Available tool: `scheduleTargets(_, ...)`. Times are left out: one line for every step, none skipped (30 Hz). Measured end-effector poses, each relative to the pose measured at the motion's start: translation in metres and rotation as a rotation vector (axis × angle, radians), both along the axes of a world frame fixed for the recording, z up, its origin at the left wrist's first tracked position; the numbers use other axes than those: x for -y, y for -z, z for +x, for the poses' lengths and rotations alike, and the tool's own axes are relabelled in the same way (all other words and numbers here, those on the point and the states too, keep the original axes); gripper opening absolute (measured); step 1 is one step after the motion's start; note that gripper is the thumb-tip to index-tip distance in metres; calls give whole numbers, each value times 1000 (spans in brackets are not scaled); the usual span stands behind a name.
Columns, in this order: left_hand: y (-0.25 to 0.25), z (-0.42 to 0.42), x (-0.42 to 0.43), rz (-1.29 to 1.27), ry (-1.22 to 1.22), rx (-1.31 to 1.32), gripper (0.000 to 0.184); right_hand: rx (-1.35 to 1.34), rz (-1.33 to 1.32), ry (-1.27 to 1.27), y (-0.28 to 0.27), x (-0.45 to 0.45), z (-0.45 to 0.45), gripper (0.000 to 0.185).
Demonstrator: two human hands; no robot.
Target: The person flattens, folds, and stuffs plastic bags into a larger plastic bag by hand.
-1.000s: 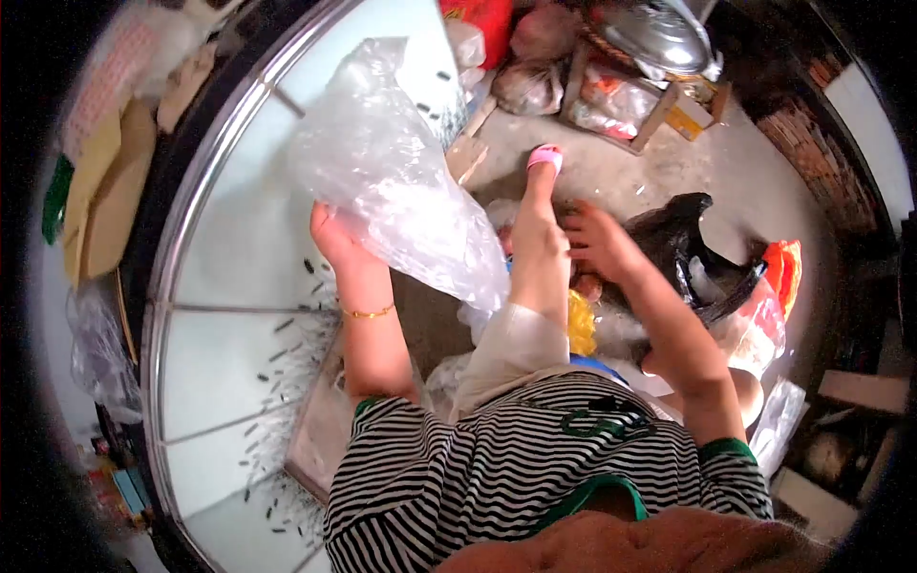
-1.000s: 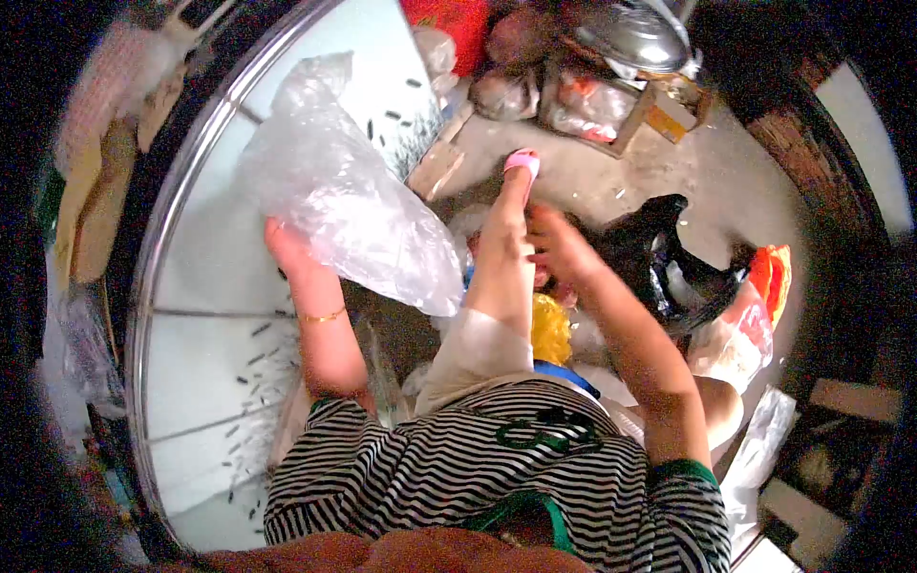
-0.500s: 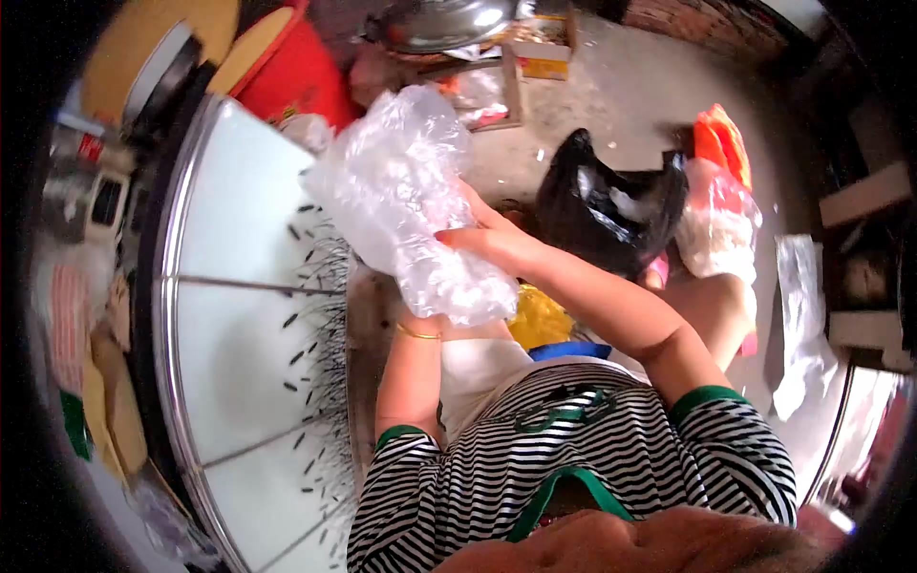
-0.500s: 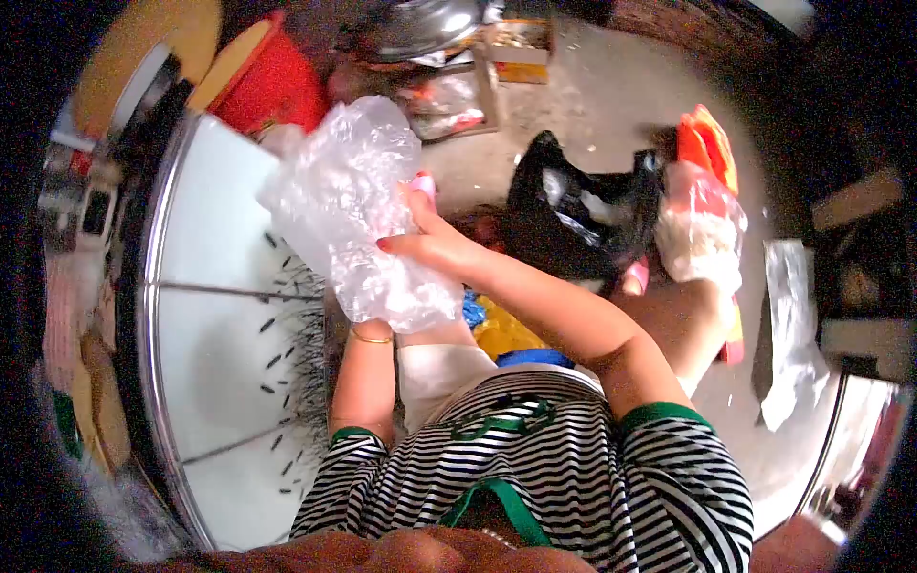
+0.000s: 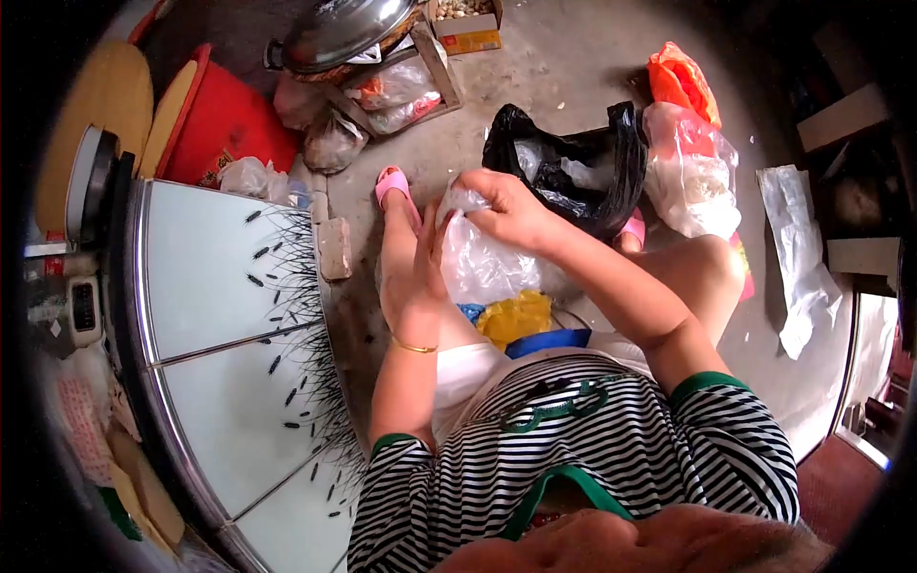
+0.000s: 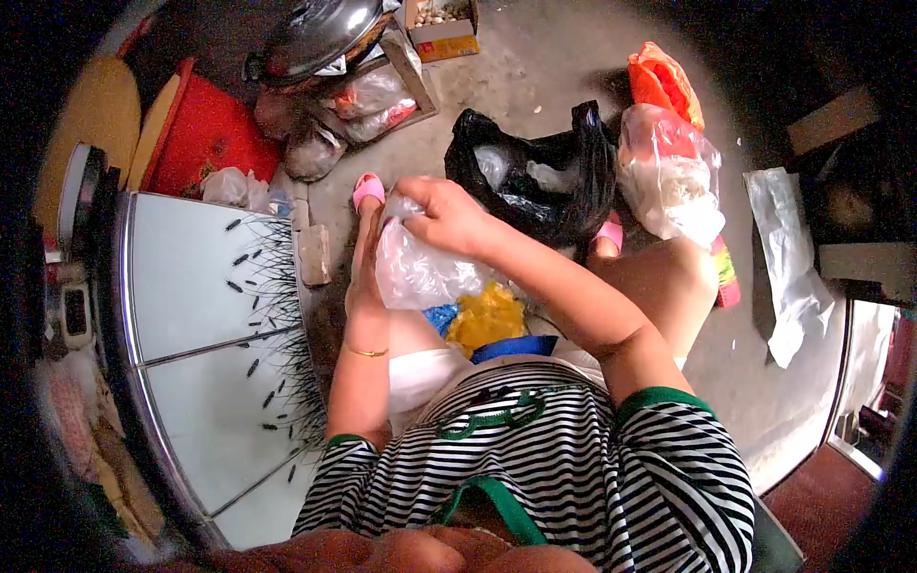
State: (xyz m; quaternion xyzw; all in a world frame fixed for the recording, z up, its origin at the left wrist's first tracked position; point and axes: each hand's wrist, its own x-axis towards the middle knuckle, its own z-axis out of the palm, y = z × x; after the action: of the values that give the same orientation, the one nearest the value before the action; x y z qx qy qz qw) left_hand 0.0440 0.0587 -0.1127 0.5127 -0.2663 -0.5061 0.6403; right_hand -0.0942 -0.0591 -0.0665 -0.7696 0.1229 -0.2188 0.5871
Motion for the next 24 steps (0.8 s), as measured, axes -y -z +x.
scheduleTargets(12, -1, 8, -24, -24, 180, 46, -19, -233, 120, -4, 2, -2, 35)
scheduleTargets(24, -2, 14, -47, -50, 358, 44, -41, -465, 237, -8, 3, -5, 37)
scheduleTargets(34, -5, 20, -65, -74, 532, 43, -94, -473, 190, -10, 12, -12, 52)
scheduleTargets(19, -14, 30, -67, -56, 202, 42, 3, -371, 188, -9, 15, -16, 63)
scheduleTargets(4, -22, 40, -73, -85, -173, 41, 72, -110, 102, -7, 20, -20, 67)
scheduleTargets(-11, -31, 50, -58, -150, -504, 41, 139, 152, 15, -5, 25, -26, 72)
scheduleTargets(-16, -37, 63, -39, -162, -493, 38, 141, 152, -6, -11, 26, -35, 70)
scheduleTargets(-10, -38, 79, -73, -160, -278, 37, 146, 173, 59, -2, 34, -39, 68)
scheduleTargets(-4, -39, 94, -98, -178, -64, 35, 149, 195, 124, 14, 47, -43, 67)
scheduleTargets(-5, -32, 106, -102, -101, 359, 32, 151, 217, 191, 22, 59, -46, 66)
scheduleTargets(-7, -25, 118, -113, -90, 779, 30, 150, 299, 342, 27, 74, -52, 64)
scheduleTargets(5, -19, 130, -498, -352, 1546, 35, 148, 380, 493, 27, 89, -57, 62)
scheduleTargets(5, -23, 140, -316, -369, 1292, 44, 208, 387, 595, 27, 104, -61, 61)
scheduleTargets(6, -28, 151, -142, -380, 1032, 54, 267, 391, 698, 29, 120, -64, 60)
scheduleTargets(18, -26, 159, -33, -301, 1052, 74, 142, 308, 715, 42, 137, -67, 60)
scheduleTargets(31, -25, 167, 62, -203, 1212, 86, 18, 223, 730, 63, 152, -70, 61)
scheduleTargets(32, -28, 173, 208, -96, 1255, 88, -104, 136, 741, 78, 161, -70, 61)
scheduleTargets(33, -31, 179, 356, 11, 1292, 89, -152, 97, 731, 85, 157, -63, 63)
scheduleTargets(45, -32, 184, 431, 49, 1332, 89, -208, 75, 643, 104, 156, -60, 62)
scheduleTargets(59, -32, 189, 477, 23, 1347, 73, -262, 51, 553, 128, 155, -56, 61)
scheduleTargets(78, -27, 194, 451, 17, 1244, 60, -324, -27, 391, 153, 154, -51, 60)
scheduleTargets(97, -22, 198, 426, 10, 1143, 49, -381, -102, 229, 177, 152, -46, 60)
scheduleTargets(109, -23, 197, 281, -130, 1139, 27, -430, -53, 154, 196, 147, -39, 60)
scheduleTargets(112, -25, 195, 256, -120, 1011, 25, -479, -3, 78, 215, 140, -34, 60)
